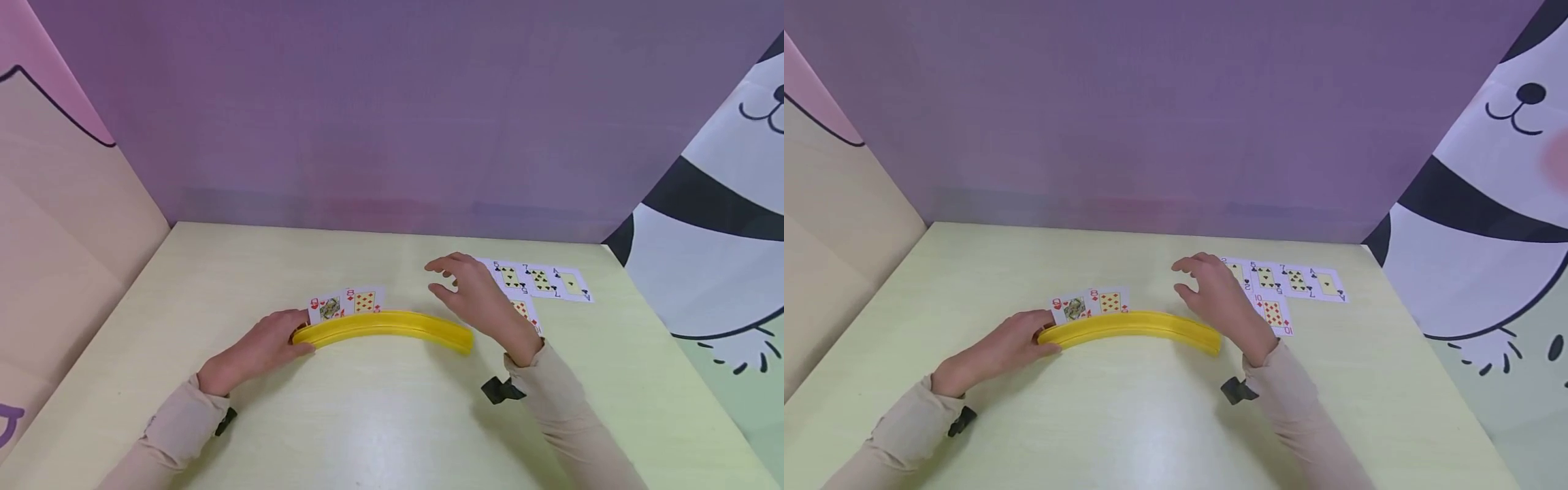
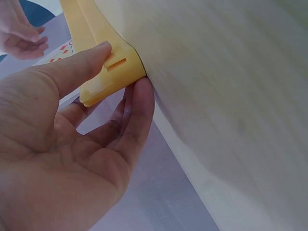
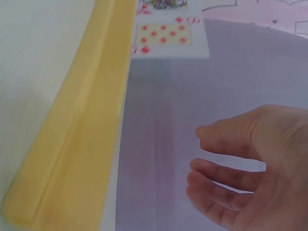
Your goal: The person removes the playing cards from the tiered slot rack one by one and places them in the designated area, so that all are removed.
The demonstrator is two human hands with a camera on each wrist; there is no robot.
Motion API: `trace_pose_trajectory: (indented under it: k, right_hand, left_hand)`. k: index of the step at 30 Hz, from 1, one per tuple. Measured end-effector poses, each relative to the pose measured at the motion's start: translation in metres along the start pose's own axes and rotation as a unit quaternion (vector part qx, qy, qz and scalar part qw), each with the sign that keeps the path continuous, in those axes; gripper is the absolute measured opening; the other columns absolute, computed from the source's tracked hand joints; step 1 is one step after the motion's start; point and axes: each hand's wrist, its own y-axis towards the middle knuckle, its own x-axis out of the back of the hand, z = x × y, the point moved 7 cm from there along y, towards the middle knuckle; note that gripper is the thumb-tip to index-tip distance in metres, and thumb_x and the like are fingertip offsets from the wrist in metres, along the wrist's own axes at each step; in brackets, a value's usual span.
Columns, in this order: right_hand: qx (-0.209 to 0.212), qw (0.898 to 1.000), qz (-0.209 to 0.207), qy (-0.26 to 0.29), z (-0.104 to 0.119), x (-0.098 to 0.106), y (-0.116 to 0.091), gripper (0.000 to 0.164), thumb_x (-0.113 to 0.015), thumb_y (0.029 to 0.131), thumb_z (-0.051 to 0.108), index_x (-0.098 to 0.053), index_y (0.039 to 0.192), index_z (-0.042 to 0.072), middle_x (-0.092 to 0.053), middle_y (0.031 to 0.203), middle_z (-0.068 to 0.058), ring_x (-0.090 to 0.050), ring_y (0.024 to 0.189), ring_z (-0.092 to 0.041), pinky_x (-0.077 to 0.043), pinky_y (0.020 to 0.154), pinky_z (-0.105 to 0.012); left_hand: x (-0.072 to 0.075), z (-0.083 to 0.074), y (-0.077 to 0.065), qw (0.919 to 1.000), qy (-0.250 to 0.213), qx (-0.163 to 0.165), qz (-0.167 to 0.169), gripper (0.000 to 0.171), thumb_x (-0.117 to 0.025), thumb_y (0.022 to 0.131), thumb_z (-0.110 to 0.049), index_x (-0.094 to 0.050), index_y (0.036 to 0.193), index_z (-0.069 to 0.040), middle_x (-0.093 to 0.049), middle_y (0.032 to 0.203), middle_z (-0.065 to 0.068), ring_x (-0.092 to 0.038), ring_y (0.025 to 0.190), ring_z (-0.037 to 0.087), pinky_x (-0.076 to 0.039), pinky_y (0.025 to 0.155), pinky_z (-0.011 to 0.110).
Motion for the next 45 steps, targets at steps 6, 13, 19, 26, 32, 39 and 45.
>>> trace_pose_trajectory:
  k: [6,13,19,26,32,39,45]
  right_hand:
    - [0.042,0.997,0.014,0.057,0.031,-0.010,0.012,0.028,-0.070,0.093,0.011,-0.068,0.121,0.007,-0.067,0.117,-0.004,-0.060,0.099,-0.022,-0.054,0.084,-0.041]
    - [0.091,0.991,0.023,0.097,0.059,-0.029,0.022,0.029,-0.069,0.094,0.008,-0.066,0.122,0.005,-0.067,0.116,-0.006,-0.061,0.100,-0.024,-0.053,0.084,-0.039]
    - [0.082,0.992,0.022,0.091,0.063,-0.047,0.019,0.020,-0.068,0.095,0.008,-0.067,0.115,0.006,-0.069,0.107,-0.003,-0.060,0.093,-0.018,-0.054,0.083,-0.041]
    - [0.047,0.994,0.053,0.079,0.057,-0.061,0.016,0.010,-0.064,0.096,0.010,-0.067,0.105,0.008,-0.071,0.096,-0.001,-0.062,0.083,-0.013,-0.053,0.074,-0.028]
    - [0.042,0.994,0.052,0.091,0.053,-0.057,0.015,0.008,-0.066,0.095,0.008,-0.068,0.102,0.006,-0.071,0.094,-0.003,-0.064,0.081,-0.012,-0.054,0.072,-0.027]
    - [0.046,0.993,0.057,0.095,0.051,-0.056,0.014,0.008,-0.065,0.095,0.007,-0.069,0.103,0.006,-0.072,0.096,-0.001,-0.064,0.082,-0.011,-0.054,0.072,-0.026]
    - [0.048,0.994,0.050,0.087,0.050,-0.049,0.015,0.008,-0.065,0.096,0.009,-0.069,0.103,0.008,-0.072,0.095,-0.002,-0.064,0.082,-0.011,-0.055,0.075,-0.027]
  left_hand:
    - [0.002,0.000,-0.001,1.0000,0.000,-0.001,-0.002,0.041,-0.077,0.087,-0.014,-0.062,0.123,-0.003,-0.066,0.110,0.006,-0.055,0.088,0.018,-0.047,0.079,0.035]
    - [0.004,-0.001,-0.003,1.0000,0.005,0.001,-0.005,0.039,-0.078,0.087,-0.014,-0.063,0.121,-0.002,-0.067,0.109,0.006,-0.055,0.087,0.018,-0.046,0.078,0.034]
    - [0.002,-0.003,-0.003,1.0000,0.000,-0.001,-0.004,0.038,-0.078,0.087,-0.014,-0.063,0.120,-0.003,-0.067,0.109,0.006,-0.055,0.087,0.018,-0.046,0.078,0.034]
    - [0.000,-0.001,-0.004,1.0000,0.005,0.002,-0.002,0.038,-0.077,0.088,-0.014,-0.063,0.121,-0.003,-0.067,0.109,0.006,-0.055,0.087,0.018,-0.047,0.078,0.035]
    - [-0.001,-0.005,-0.002,0.9999,0.004,-0.009,-0.004,0.043,-0.077,0.088,-0.013,-0.061,0.127,-0.003,-0.066,0.111,0.005,-0.055,0.088,0.017,-0.047,0.080,0.035]
    - [0.000,-0.006,-0.002,0.9998,0.015,-0.009,-0.007,0.041,-0.077,0.087,-0.014,-0.062,0.123,-0.001,-0.067,0.108,0.005,-0.055,0.087,0.018,-0.047,0.079,0.035]
    - [-0.001,-0.005,-0.001,0.9999,0.011,-0.007,-0.004,0.042,-0.078,0.087,-0.014,-0.062,0.124,-0.001,-0.067,0.111,0.006,-0.055,0.087,0.018,-0.047,0.079,0.035]
